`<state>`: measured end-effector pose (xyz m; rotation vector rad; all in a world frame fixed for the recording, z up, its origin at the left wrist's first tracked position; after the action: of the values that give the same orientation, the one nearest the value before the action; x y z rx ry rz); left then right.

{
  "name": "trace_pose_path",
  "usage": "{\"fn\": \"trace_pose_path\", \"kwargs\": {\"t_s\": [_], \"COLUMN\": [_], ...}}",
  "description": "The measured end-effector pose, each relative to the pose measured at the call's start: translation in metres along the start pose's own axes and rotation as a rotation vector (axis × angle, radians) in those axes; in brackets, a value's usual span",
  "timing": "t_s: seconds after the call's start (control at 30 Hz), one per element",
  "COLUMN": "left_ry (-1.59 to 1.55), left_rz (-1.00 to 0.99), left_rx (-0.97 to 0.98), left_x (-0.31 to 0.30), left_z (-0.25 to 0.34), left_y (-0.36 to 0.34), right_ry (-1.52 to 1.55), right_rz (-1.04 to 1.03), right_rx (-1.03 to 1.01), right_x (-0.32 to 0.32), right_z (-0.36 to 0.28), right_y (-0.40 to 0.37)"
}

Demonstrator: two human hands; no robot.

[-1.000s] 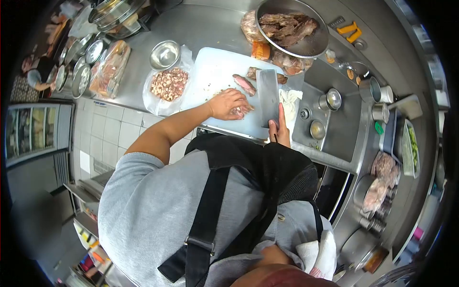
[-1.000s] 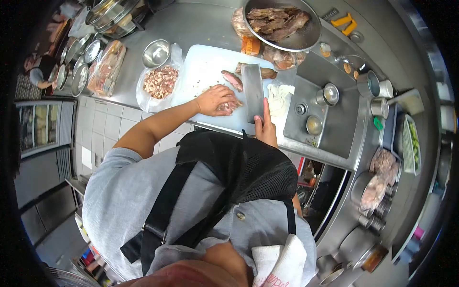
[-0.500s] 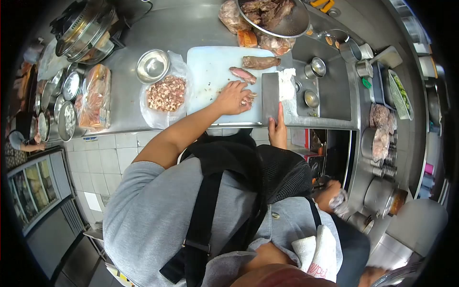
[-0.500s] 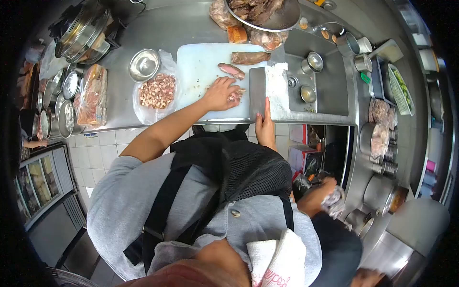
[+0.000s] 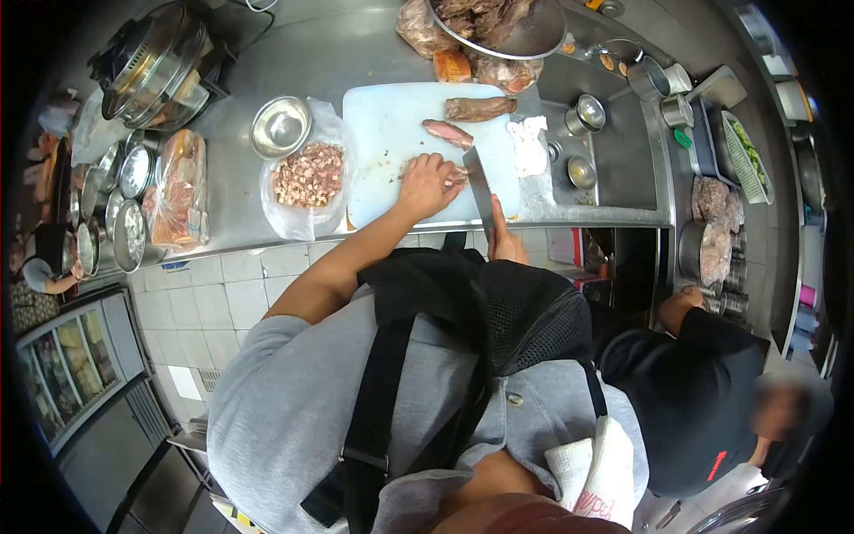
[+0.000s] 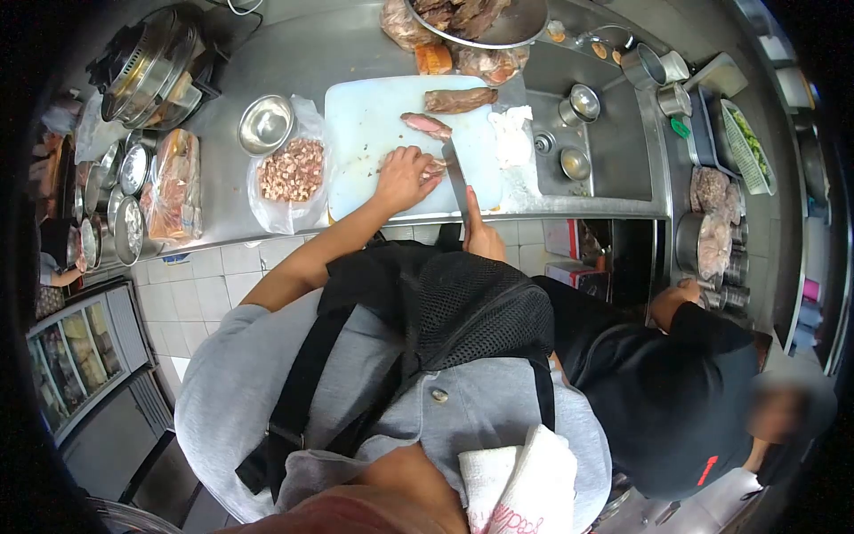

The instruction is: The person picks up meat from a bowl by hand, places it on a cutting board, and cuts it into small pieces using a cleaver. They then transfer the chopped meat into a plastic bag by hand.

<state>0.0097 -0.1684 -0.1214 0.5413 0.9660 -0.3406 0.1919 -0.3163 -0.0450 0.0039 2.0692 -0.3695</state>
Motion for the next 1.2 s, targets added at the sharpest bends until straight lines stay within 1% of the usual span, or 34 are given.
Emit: {"fn": "trace_pose_path", "kwargs": {"t_s": [0.03, 0.07, 0.13, 0.17, 0.23, 0.27, 0.33, 0.47, 0.53, 0.6, 0.67, 0.73, 0.77, 0.8, 0.83, 0.9, 0.93, 1.0, 1.07, 1.13, 1.2], "left_ry": [-0.001, 0.002, -0.058, -0.056, -0.141, -0.138, -0.298, -0.262, -0.247, -0.246, -0.242, -0.323, -0.323, -0.351, -0.380, -0.352, -0.322, -0.342, -0.361, -0.305, -0.297], "left_rz": [-0.008, -0.008, 0.127, 0.129, 0.193, 0.184, -0.074, -0.099, -0.107, -0.126, -0.129, -0.143, -0.145, -0.071, 0.002, -0.016, -0.030, -0.042, -0.053, -0.064, -0.092], "left_rx": [-0.041, -0.043, -0.043, -0.045, 0.100, 0.098, 0.169, 0.199, 0.200, 0.191, 0.189, 0.149, 0.157, 0.165, 0.170, 0.213, 0.250, 0.259, 0.267, 0.300, 0.274], "left_x": [-0.002, -0.003, -0.005, -0.006, -0.011, -0.009, -0.002, 0.002, 0.004, 0.003, 0.001, -0.002, -0.005, -0.011, -0.016, -0.013, -0.012, -0.007, -0.003, -0.002, -0.004], "left_z": [0.002, 0.003, 0.006, 0.005, 0.002, -0.003, -0.012, -0.012, -0.014, -0.015, -0.015, -0.013, -0.013, -0.011, -0.011, -0.021, -0.023, -0.024, -0.022, -0.020, -0.019], "left_y": [-0.001, -0.001, -0.001, 0.003, 0.011, 0.015, 0.022, 0.029, 0.030, 0.030, 0.033, 0.031, 0.031, 0.028, 0.026, 0.024, 0.024, 0.027, 0.031, 0.031, 0.032], "right_ry": [0.003, -0.012, -0.029, -0.014, 0.007, 0.017, 0.038, 0.026, 0.035, -0.024, -0.020, -0.015, -0.011, -0.009, -0.007, -0.037, -0.037, 0.039, 0.034, 0.029, 0.026], "right_rz": [0.001, -0.008, -0.021, -0.006, 0.005, -0.027, -0.065, -0.107, -0.122, -0.088, -0.068, -0.048, -0.022, 0.002, 0.005, -0.065, -0.068, -0.164, -0.154, -0.149, -0.171], "right_rx": [-0.003, 0.007, 0.014, -0.016, -0.043, -0.043, -0.041, -0.066, -0.078, -0.101, -0.123, -0.134, -0.177, -0.221, -0.216, -0.098, -0.093, -0.018, 0.008, 0.034, 0.060], "right_x": [-0.005, -0.011, -0.020, -0.025, -0.033, -0.035, -0.039, -0.039, -0.028, -0.005, -0.005, -0.004, -0.007, -0.014, -0.018, -0.029, -0.034, -0.039, -0.027, -0.025, -0.029], "right_z": [-0.001, 0.000, 0.003, 0.006, 0.008, 0.009, 0.007, 0.011, 0.014, 0.019, 0.020, 0.022, 0.024, 0.020, 0.015, 0.001, -0.006, -0.018, -0.018, -0.026, -0.032], "right_y": [0.001, 0.002, 0.003, 0.002, 0.003, 0.004, 0.006, 0.009, 0.017, 0.027, 0.043, 0.041, 0.042, 0.041, 0.037, 0.022, 0.016, 0.008, 0.004, 0.001, -0.003]}}
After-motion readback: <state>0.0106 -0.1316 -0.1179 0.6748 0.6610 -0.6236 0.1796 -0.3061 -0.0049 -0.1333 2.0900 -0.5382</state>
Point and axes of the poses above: each hand's wrist, its own y-axis towards the middle knuckle, its own x-axis out of the palm, z = x × y, the point moved 1 cm from there along y, towards the middle knuckle, and after that the axes turned 3 degrees about y, right-handed, at the moved point
